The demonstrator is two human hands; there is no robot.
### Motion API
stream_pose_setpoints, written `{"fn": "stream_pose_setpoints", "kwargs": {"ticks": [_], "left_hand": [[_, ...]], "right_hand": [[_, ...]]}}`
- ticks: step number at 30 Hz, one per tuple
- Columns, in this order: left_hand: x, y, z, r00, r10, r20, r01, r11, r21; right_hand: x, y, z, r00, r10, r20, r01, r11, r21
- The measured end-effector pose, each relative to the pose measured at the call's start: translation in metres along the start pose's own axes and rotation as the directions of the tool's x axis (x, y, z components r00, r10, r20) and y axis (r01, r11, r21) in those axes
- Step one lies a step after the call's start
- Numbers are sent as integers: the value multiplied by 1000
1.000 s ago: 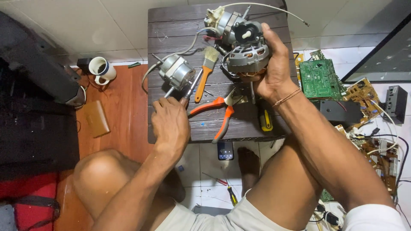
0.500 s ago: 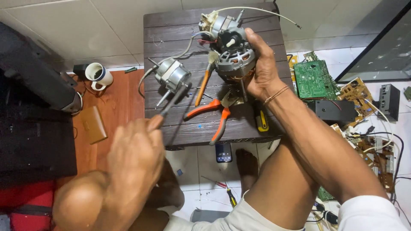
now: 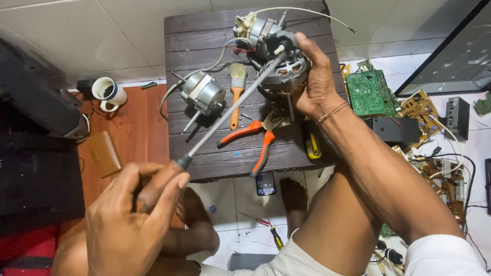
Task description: Removing screws from an electric motor using a screwdriver and cleaning the parts with a brush.
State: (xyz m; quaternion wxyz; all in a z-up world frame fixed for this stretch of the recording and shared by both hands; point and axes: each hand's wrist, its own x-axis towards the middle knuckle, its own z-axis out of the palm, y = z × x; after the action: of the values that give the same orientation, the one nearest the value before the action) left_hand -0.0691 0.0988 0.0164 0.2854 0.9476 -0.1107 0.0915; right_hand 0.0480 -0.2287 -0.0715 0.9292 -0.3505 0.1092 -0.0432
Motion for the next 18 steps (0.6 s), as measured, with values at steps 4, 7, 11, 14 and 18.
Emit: {"fn": "stream_pose_setpoints", "kwargs": {"ticks": [4, 7, 11, 14, 18], "left_hand": [[1, 2, 6, 1000, 14, 17, -14, 999, -42], [4, 2, 13, 995, 96, -30, -96, 995, -22], [5, 9, 15, 994, 111, -23, -112, 992, -49], [3, 12, 15, 992, 125, -29, -126, 991, -54], [2, 11, 13, 996, 86, -14, -86, 996, -33]], "right_hand": [[1, -2, 3, 998, -62, -1, 61, 996, -68], [0, -2, 6, 999, -47, -17, 46, 998, -53], [-2, -1, 5, 999, -34, 24, 35, 998, -51], [-3, -1, 6, 999, -39, 20, 40, 997, -67], [-5, -2, 9, 998, -27, 49, 30, 998, -52]]}}
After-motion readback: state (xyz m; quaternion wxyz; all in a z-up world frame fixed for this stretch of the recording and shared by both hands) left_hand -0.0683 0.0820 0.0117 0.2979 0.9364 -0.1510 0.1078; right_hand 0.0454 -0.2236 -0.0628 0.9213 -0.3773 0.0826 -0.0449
